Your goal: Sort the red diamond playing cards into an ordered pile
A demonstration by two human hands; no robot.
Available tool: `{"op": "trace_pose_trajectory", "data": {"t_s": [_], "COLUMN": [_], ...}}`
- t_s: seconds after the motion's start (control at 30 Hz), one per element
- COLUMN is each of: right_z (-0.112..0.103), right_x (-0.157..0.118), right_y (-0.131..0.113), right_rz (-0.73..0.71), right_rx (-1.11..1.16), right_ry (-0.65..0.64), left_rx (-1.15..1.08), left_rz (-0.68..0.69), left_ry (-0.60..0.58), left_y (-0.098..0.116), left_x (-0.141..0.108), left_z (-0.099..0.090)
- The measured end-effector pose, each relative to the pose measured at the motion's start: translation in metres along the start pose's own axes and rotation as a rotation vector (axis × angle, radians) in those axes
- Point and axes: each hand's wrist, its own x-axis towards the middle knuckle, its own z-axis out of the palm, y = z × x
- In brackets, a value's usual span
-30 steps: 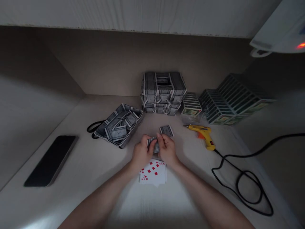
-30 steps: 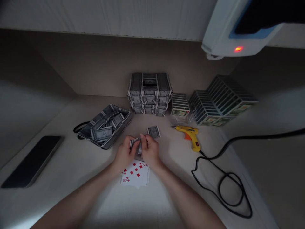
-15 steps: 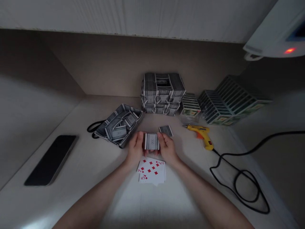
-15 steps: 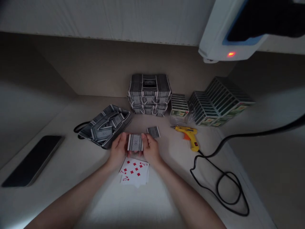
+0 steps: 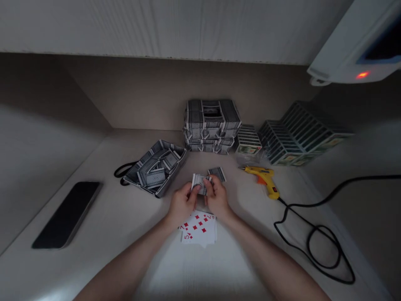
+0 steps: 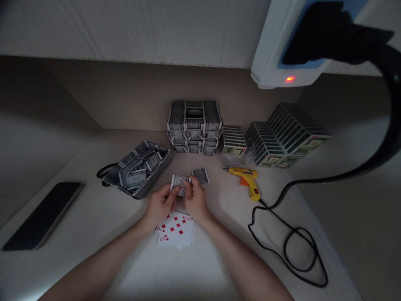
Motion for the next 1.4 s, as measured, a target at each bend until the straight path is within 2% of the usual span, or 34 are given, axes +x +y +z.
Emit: {"op": "trace_pose_trajectory", "data": {"t_s": [0.1, 0.17, 0.3, 0.33, 0.37, 0.43, 0.5, 0.57, 0.63, 0.77, 0.87, 1.0, 1.1, 1.17, 1.23, 1.33, 1.4], "right_z": [-0.001, -0.004, -0.011, -0.012, -0.013, -0.013, -0.014, -0.017, -0.023, -0.036, -0.037, -0.031, -0.03, -0.03, -0.03, -0.025, -0.02], "right_x": [-0.002, -0.002, 0.001, 0.002, 0.003, 0.003, 0.004, 0.006, 0.011, 0.023, 0.026, 0.021, 0.02, 0.02, 0.02, 0.016, 0.01], "right_y": [-0.002, -0.005, -0.012, -0.013, -0.013, -0.013, -0.012, -0.009, -0.006, 0.001, 0.003, 0.001, 0.001, 0.001, 0.0, -0.004, -0.007], "right_rz": [-0.009, -0.017, 0.014, 0.03, 0.042, 0.05, 0.02, -0.064, -0.188, -0.319, -0.352, -0.298, -0.242, -0.253, -0.305, -0.388, -0.428], "right_rx": [-0.003, 0.001, 0.084, 0.112, 0.132, 0.139, 0.109, 0.042, -0.065, -0.363, -0.641, -0.887, -0.909, -0.813, -0.619, -0.268, -0.156], "right_ry": [0.04, 0.023, 0.026, 0.037, 0.046, 0.06, 0.079, 0.139, 0.252, 0.479, 0.469, 0.379, 0.342, 0.33, 0.29, 0.111, -0.047], "left_rx": [0.003, -0.076, -0.453, -0.552, -0.643, -0.772, -0.803, -0.735, -0.578, -0.03, 0.249, 0.444, 0.479, 0.437, 0.33, 0.055, -0.072], "left_rz": [0.006, 0.001, -0.009, -0.004, -0.008, -0.044, -0.037, -0.021, 0.0, 0.146, 0.359, 0.389, 0.382, 0.359, 0.301, 0.114, 0.035], "left_ry": [0.024, 0.062, 0.246, 0.258, 0.252, 0.163, 0.08, 0.033, 0.014, -0.097, -0.336, -0.552, -0.618, -0.577, -0.457, -0.224, -0.084], "left_y": [0.0, 0.002, 0.01, 0.013, 0.017, 0.021, 0.022, 0.019, 0.013, 0.009, 0.018, 0.028, 0.027, 0.023, 0.017, 0.007, 0.004], "left_x": [-0.003, -0.005, -0.005, -0.004, -0.003, -0.001, 0.0, -0.001, -0.003, -0.008, -0.012, -0.014, -0.015, -0.014, -0.011, -0.006, -0.003], "left_z": [0.001, 0.001, -0.007, -0.011, -0.015, -0.022, -0.026, -0.026, -0.023, -0.019, -0.022, -0.031, -0.034, -0.032, -0.027, -0.019, -0.015]}}
